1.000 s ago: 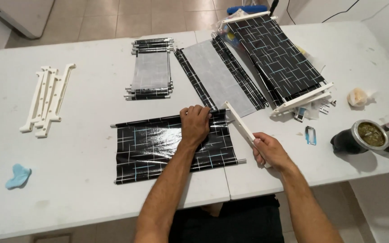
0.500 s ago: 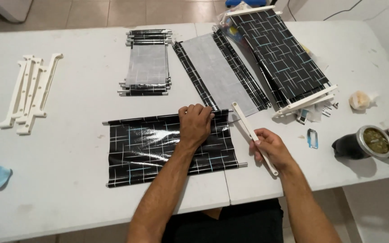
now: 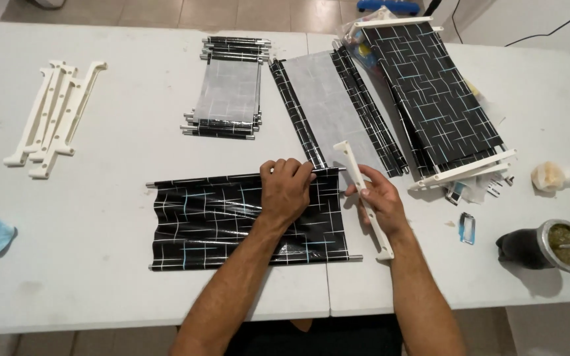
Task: Assembling a multi-tier shelf unit by sliding fabric onto rods and connecting them to plastic frames
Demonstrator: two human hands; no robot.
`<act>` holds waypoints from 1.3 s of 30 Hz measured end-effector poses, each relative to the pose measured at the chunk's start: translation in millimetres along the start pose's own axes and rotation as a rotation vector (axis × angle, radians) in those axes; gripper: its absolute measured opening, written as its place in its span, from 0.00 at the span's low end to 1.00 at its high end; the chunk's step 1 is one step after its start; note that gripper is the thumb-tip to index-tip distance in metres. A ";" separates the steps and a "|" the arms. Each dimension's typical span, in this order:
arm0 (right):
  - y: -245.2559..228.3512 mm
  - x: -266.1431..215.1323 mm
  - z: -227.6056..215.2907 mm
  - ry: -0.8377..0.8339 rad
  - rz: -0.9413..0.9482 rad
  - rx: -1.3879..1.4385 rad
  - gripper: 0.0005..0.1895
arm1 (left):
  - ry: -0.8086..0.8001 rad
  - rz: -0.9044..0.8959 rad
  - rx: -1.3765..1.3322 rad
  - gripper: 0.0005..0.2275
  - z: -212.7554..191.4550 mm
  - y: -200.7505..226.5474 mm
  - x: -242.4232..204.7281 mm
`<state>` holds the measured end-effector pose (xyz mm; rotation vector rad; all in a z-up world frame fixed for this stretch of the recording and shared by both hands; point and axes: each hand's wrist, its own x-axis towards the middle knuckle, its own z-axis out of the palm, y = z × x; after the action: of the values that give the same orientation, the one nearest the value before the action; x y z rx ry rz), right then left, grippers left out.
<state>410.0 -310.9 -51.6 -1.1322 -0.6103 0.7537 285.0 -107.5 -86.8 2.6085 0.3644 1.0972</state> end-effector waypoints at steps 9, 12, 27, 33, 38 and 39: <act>-0.5 0.1 4.5 -0.029 -0.013 -0.119 0.36 | 0.023 0.044 0.010 0.05 -3.4 1.7 5.5; -9.3 -3.2 17.2 -0.081 -0.026 -0.049 0.44 | 0.022 0.035 0.016 0.05 -3.1 1.2 4.2; 3.8 -4.4 12.5 -0.045 -0.045 -0.165 0.38 | -0.006 0.039 -0.024 0.05 -6.9 2.7 5.7; 12.1 -3.9 12.7 -0.041 -0.043 -0.010 0.37 | -0.016 0.054 -0.026 0.06 -4.5 2.5 3.9; 19.0 -3.3 8.2 0.051 -0.091 -0.142 0.30 | 0.003 0.060 -0.040 0.08 -5.0 5.5 2.0; 15.2 -4.5 10.9 0.044 -0.092 -0.142 0.30 | 0.008 0.057 -0.036 0.08 -7.6 7.7 4.2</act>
<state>395.6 -304.7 -62.8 -1.2396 -0.6824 0.6123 283.3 -111.9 -76.2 2.5981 0.2714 1.1216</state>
